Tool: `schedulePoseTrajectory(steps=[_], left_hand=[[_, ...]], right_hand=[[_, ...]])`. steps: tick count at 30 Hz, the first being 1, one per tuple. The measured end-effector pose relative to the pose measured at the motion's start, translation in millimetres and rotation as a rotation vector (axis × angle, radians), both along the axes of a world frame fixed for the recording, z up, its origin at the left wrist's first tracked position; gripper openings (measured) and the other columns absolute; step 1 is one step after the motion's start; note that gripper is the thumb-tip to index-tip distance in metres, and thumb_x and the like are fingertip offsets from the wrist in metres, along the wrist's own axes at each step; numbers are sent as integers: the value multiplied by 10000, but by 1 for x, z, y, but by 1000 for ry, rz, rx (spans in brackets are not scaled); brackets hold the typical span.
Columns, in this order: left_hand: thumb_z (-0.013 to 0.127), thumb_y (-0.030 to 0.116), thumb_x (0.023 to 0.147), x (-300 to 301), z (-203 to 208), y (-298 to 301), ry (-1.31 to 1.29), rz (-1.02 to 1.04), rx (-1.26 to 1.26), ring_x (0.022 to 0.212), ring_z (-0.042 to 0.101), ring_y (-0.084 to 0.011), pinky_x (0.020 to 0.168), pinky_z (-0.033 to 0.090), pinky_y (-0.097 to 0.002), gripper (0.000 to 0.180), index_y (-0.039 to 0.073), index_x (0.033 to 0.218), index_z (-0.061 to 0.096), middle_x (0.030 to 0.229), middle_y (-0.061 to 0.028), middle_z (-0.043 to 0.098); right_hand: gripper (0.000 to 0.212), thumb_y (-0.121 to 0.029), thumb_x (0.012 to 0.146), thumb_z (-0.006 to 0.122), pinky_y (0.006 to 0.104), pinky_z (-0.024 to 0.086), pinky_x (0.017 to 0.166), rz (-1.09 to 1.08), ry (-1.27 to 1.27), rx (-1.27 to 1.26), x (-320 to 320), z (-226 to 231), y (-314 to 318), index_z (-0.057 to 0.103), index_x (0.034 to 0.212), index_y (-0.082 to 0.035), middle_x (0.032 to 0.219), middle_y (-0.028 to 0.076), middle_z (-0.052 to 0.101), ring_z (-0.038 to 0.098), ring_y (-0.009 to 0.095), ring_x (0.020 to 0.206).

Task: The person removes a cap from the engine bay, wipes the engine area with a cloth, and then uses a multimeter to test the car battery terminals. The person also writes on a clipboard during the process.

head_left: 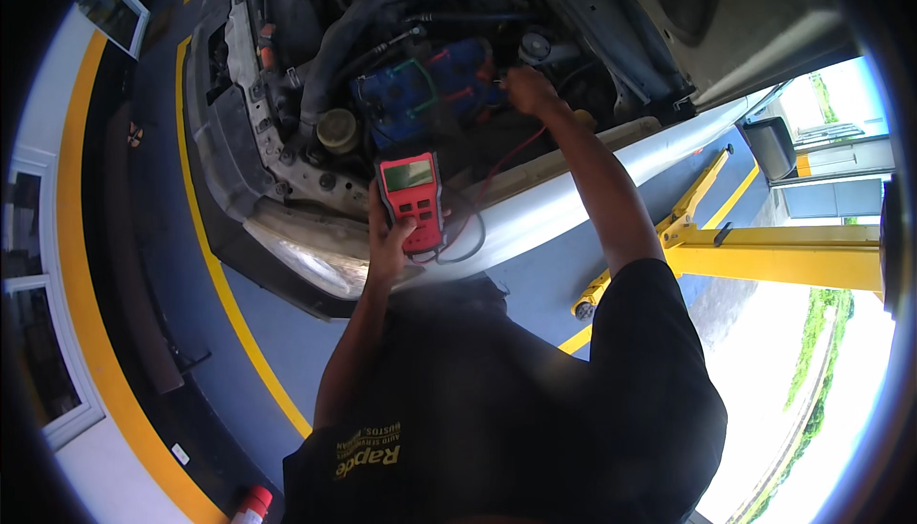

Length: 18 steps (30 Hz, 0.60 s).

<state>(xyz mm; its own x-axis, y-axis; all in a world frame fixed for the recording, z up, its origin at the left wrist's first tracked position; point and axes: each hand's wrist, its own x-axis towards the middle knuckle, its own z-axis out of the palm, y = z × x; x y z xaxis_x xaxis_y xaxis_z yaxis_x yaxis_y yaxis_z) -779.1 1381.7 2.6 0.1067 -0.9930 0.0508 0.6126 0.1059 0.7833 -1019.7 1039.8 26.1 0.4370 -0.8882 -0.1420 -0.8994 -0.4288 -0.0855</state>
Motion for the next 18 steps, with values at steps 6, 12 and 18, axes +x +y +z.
schedulePoseTrajectory(steps=[6,12,18], left_hand=[[599,15,950,-2,-1,-4,-18,-17,-56,1290,705,-394,1066,614,-681,851,76,1698,197,1484,-243,599],[638,71,956,-8,-1,-5,19,57,-61,1173,760,-436,1005,653,-563,806,46,1658,243,1435,-285,642],[588,29,948,-4,-5,-3,21,33,-69,1183,751,-454,1037,639,-612,848,84,1699,198,1462,-272,621]], right_hand=[[249,-160,1003,659,551,614,1024,-124,-27,-65,18,-14,13,802,1182,-63,1235,241,773,754,441,1188],[230,-191,1009,671,581,610,1009,-137,-84,-23,12,-27,17,804,1123,-41,1171,258,781,751,466,1161],[421,-405,1002,734,570,589,1036,-157,-308,-2,10,-21,17,791,1174,-25,1216,302,762,728,479,1201]])
